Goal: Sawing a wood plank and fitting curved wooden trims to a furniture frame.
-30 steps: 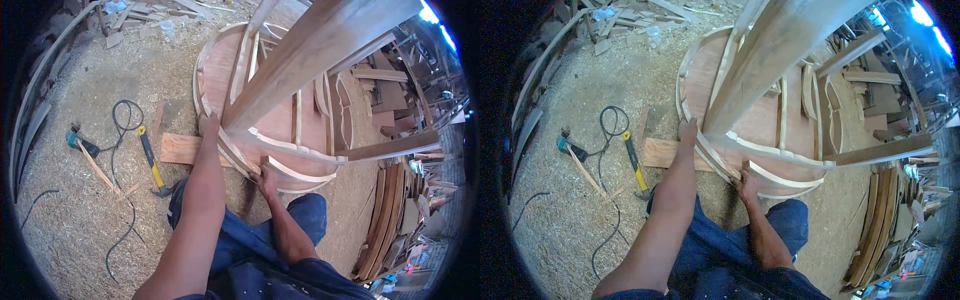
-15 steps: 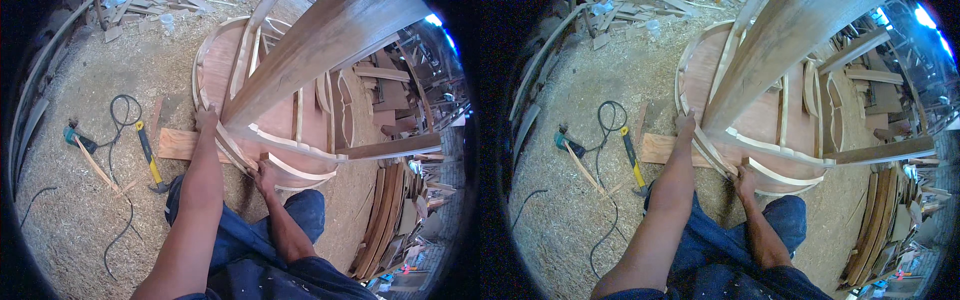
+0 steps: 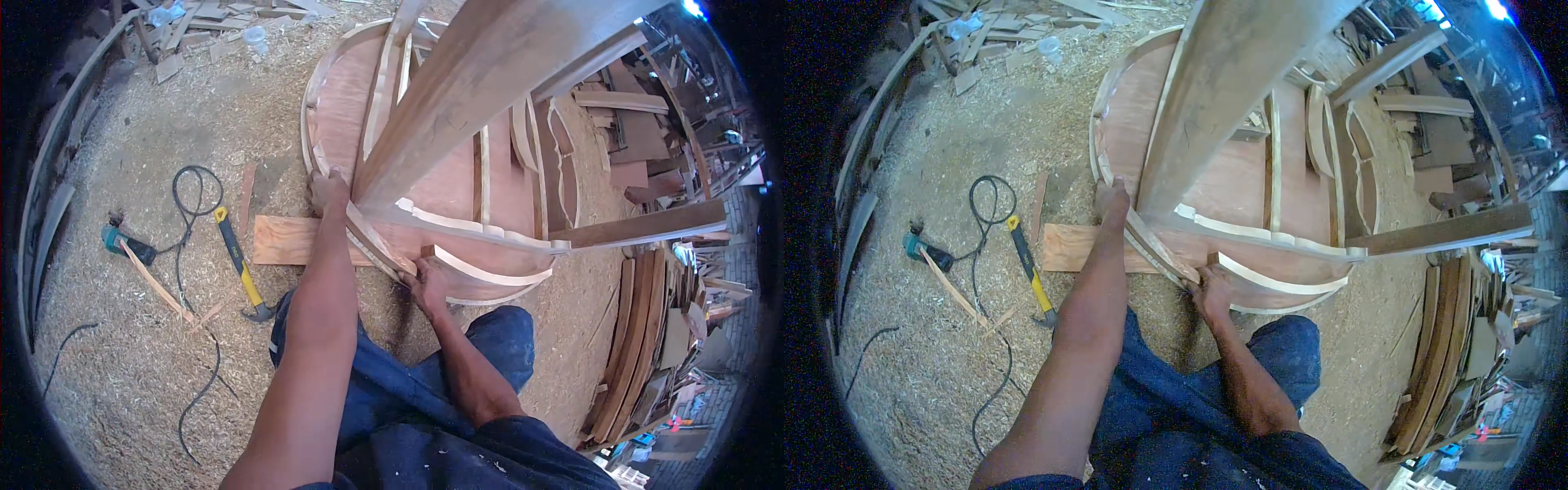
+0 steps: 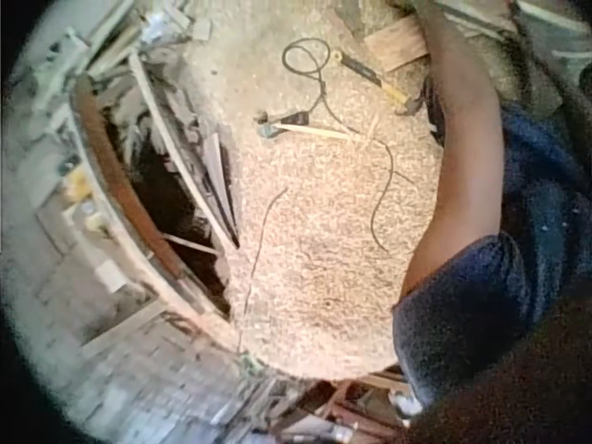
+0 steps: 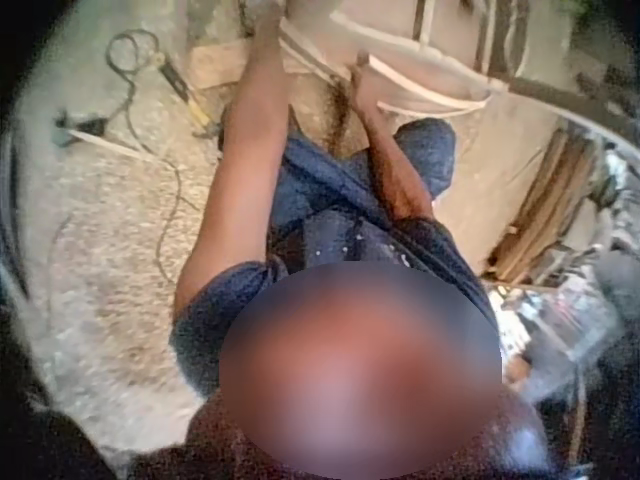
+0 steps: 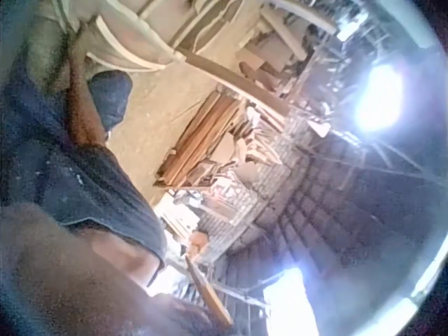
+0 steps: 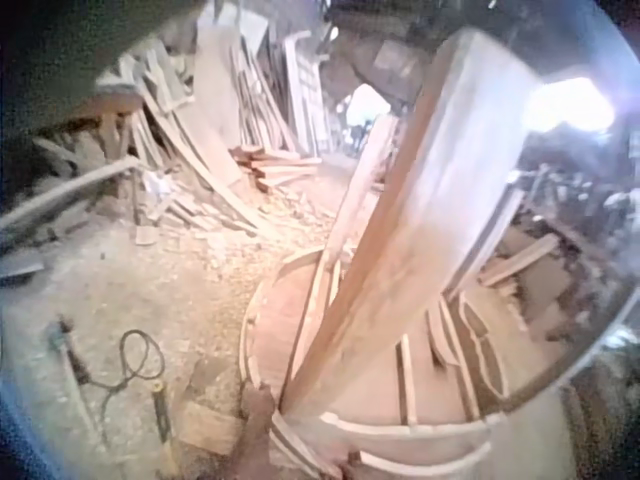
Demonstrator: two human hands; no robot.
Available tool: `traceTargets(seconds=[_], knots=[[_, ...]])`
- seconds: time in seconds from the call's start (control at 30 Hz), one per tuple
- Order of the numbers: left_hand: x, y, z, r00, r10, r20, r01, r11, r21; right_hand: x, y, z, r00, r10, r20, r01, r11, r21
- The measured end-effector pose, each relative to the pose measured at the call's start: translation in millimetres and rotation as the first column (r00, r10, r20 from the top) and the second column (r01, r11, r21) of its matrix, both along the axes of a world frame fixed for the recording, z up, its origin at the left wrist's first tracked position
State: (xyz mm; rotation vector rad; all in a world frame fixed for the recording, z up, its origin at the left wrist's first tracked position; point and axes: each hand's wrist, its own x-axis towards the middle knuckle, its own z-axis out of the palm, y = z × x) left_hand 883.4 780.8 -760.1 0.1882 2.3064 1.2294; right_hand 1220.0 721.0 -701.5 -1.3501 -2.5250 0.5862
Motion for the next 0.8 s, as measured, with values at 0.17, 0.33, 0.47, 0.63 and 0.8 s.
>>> traceTargets(seconds=[0.17,0.33,0.47,0.63,0.8], knots=[[-13.0,11.4,5.3,0.995,0.011,-0.097,-0.011,1.000,-0.001,-0.4,3.1,-2.7,0.999,0.048,0.002,-0.048,0.997,0.053],[-16.0,7.5,5.4,0.978,0.052,-0.201,-0.035,0.995,0.091,-3.7,6.9,11.2,0.987,0.042,0.152,-0.025,0.994,-0.108],[-44.3,4.8,20.9,0.966,0.000,0.258,-0.047,0.983,0.177,-4.8,24.8,12.8,0.925,0.102,0.367,-0.020,0.975,-0.220],[-30.7,21.1,-38.8,0.969,-0.080,-0.235,0.054,0.992,-0.115,12.0,28.4,-12.9,0.943,0.159,0.293,-0.136,0.986,-0.099],[-40.4,25.4,-52.3,0.965,-0.065,-0.254,0.042,0.994,-0.096,13.5,30.6,-16.7,0.972,0.208,0.108,-0.203,0.978,-0.054]])
